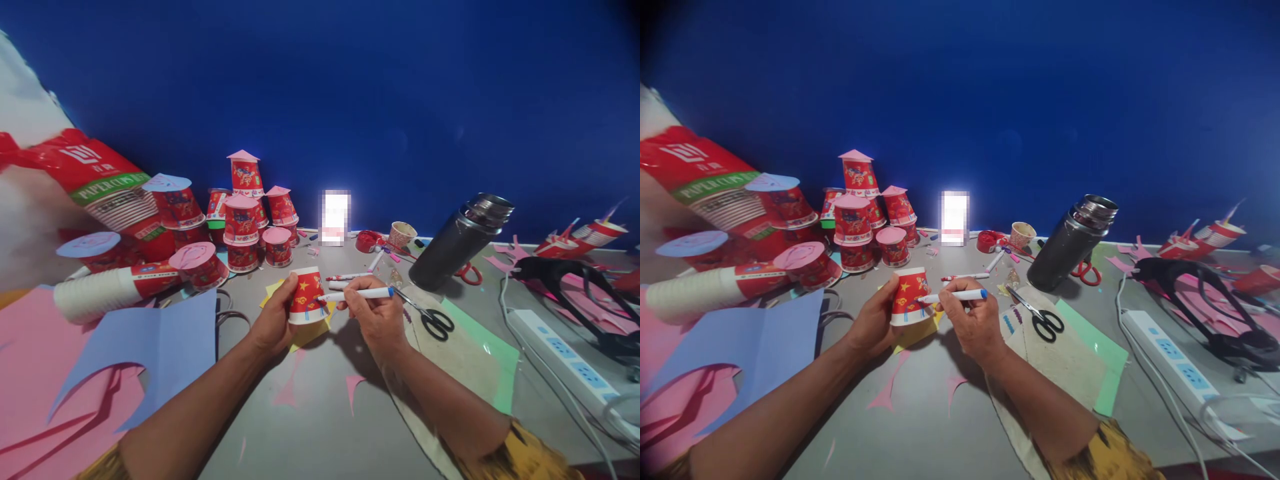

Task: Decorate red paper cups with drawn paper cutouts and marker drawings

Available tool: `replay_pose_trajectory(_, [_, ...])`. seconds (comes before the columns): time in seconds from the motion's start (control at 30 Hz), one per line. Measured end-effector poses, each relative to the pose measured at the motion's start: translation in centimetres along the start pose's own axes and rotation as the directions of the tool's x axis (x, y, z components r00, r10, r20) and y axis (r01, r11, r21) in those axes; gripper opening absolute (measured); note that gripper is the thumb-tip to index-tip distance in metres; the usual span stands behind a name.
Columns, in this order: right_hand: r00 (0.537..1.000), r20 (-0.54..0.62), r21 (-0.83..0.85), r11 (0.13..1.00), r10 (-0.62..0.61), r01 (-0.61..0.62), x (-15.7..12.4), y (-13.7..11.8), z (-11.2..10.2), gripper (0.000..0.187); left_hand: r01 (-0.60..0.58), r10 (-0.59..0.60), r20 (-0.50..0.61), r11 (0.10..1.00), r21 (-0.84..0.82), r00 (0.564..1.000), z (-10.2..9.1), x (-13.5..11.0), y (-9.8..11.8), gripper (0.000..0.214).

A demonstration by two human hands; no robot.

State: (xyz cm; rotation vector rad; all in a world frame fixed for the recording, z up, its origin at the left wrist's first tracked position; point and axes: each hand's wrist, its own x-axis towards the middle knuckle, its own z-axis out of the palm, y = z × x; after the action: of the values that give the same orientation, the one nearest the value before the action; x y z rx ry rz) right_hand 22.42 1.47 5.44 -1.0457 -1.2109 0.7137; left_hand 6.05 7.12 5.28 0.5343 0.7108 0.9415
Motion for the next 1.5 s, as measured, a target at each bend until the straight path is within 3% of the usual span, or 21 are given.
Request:
replay_pose_trajectory(0.17, [0.998, 0.065, -0.013, 1.0, -0.016, 0.017, -0.2, -0.2, 0.0, 0.018, -0.031, 0.03, 0.049, 0.999, 0.013, 0.998, -0.6, 0.5, -0.5, 0.036])
replay_pose_trajectory(0.37, [1.0, 0.023, -0.007, 1.0, -0.021, 0.021, 0.0, -0.3, 0.0, 0.015, -0.109, 0.107, 0.069, 0.994, 0.032, 0.992, -0.7, 0.7, -0.6, 0.038])
replay_pose_trajectory(0.57, [0.996, 0.086, -0.043, 0.999, -0.024, 0.028, -0.2, -0.4, -0.1, 0.016, -0.181, 0.173, 0.091, 0.98, 0.084, 0.981, -0.4, 0.4, -0.7, 0.047])
replay_pose_trajectory(0.73, [0.999, 0.027, -0.04, 0.999, -0.032, 0.033, 0.0, -0.3, -0.1, 0.014, -0.239, 0.232, 0.077, 0.966, 0.102, 0.97, -0.1, 0.3, -0.7, 0.054])
replay_pose_trajectory(0.9, [0.994, 0.099, -0.067, 0.996, -0.044, 0.051, -0.1, -0.4, -0.3, 0.016, -0.239, 0.23, 0.082, 0.963, 0.123, 0.97, -0.2, 0.3, -0.7, 0.053])
replay_pose_trajectory(1.33, [0.995, 0.086, -0.087, 0.995, -0.045, 0.053, -0.1, -1.0, -0.2, 0.017, -0.251, 0.239, 0.089, 0.954, 0.164, 0.967, -0.4, 0.3, -0.8, 0.055])
replay_pose_trajectory(1.5, [0.988, 0.15, -0.142, 0.988, -0.045, 0.067, -0.1, -0.8, -0.5, 0.022, -0.254, 0.246, 0.068, 0.951, 0.175, 0.967, -0.6, 0.5, -0.9, 0.055])
